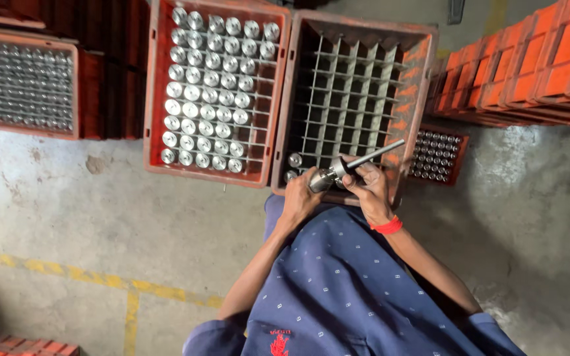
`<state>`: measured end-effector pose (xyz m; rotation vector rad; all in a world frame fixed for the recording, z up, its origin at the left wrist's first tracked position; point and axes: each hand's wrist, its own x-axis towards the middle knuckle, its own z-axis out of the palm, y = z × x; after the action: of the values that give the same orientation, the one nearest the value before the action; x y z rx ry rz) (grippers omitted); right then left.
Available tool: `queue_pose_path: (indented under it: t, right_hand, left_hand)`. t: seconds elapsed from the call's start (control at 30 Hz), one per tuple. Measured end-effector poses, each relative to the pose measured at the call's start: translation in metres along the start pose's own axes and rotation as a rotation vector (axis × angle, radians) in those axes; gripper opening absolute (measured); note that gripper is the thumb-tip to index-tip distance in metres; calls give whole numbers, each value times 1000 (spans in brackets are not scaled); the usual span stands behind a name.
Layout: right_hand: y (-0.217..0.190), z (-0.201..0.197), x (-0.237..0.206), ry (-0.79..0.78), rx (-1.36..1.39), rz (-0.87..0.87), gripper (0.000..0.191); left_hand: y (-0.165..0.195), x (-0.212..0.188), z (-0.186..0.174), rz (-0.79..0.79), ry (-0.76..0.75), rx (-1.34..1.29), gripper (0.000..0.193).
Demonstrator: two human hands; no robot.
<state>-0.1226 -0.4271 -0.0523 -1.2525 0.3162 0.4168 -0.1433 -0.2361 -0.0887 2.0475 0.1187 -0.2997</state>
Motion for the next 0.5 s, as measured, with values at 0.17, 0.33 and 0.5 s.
queue_pose_path:
  t: [0.17, 0.33, 0.5]
  right_hand:
    - [10, -24, -6, -204, -108, -211, 49]
    - [32, -48, -2, -339, -85, -197, 50]
    - [44, -62, 15, -80, -19, -79, 47]
  left_hand:
    - [18, -3, 10, -42, -145, 51, 44]
    - [24, -2, 5, -34, -335, -39, 46]
    - [7, -1, -8, -97, -335, 160, 64]
